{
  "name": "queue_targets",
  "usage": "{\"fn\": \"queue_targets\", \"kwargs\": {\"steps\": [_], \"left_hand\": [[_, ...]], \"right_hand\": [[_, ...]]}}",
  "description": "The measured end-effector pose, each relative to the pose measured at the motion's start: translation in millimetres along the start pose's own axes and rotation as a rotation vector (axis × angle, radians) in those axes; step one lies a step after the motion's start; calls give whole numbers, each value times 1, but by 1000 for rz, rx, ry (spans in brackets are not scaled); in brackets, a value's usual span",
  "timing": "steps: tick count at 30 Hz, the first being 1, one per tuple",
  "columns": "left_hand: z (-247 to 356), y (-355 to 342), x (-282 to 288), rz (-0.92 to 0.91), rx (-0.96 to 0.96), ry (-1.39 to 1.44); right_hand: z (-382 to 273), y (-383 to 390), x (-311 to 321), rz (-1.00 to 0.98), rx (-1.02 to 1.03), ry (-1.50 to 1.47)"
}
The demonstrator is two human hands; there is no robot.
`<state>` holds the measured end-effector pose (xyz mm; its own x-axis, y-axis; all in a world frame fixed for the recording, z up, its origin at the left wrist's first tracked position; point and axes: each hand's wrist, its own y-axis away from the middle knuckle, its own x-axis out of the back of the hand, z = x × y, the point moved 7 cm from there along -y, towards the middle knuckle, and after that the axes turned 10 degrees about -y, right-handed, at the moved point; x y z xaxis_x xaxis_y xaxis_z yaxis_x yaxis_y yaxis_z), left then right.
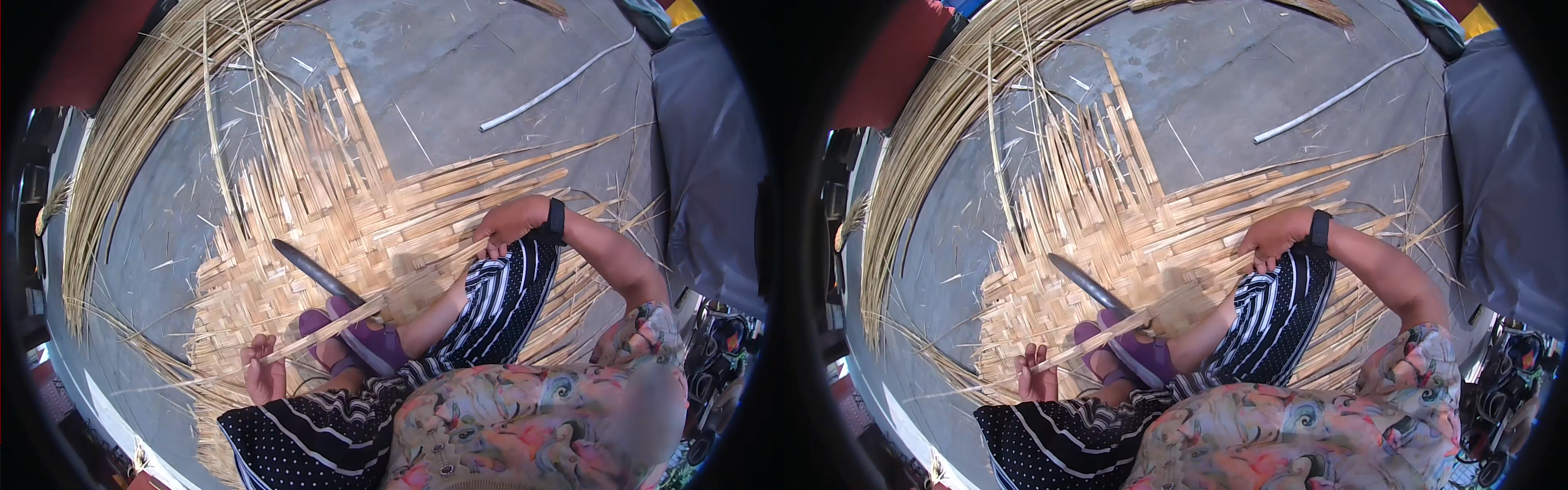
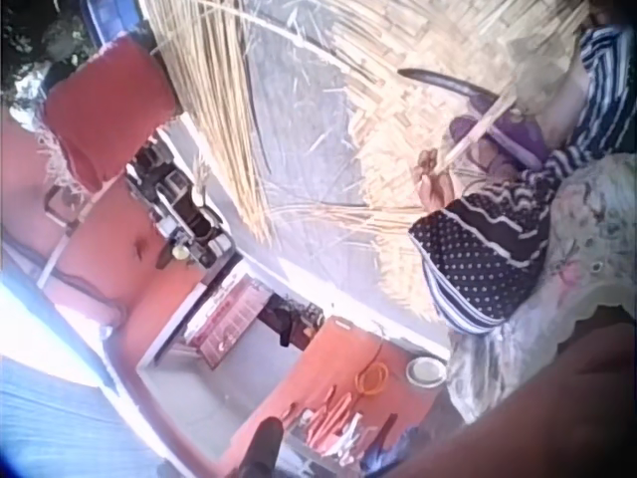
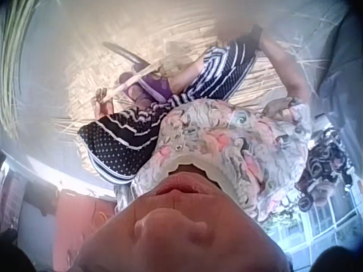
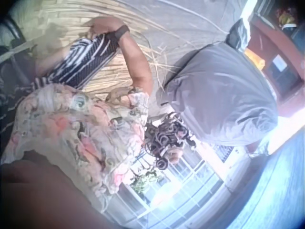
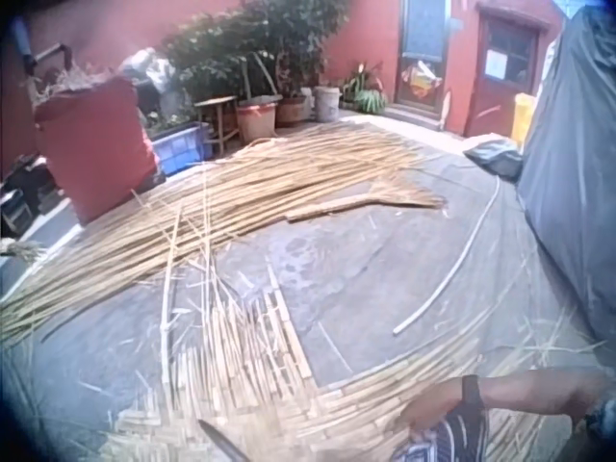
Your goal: The person is weaving a large circular mat using thin strips of bamboo or similar plant material, using a knife for trimming and a PVC pipe as a guide.
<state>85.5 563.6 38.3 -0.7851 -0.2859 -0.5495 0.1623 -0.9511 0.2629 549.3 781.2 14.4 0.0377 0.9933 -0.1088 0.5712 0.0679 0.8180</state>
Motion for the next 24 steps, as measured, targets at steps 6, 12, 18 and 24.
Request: {"fn": "queue_targets", "kwargs": {"steps": [6,12,18,24], "left_hand": [[-97,57,41,340,449,11],[-126,59,52,300,789,53],[-82,60,31,-63,879,-364],[10,42,6,-36,618,-499]], "right_hand": [[-28,12,72,708,189,210],[-38,-6,118,1235,527,454],[74,40,190,1708,-92,696],[112,45,209,1395,-357,918]]}}
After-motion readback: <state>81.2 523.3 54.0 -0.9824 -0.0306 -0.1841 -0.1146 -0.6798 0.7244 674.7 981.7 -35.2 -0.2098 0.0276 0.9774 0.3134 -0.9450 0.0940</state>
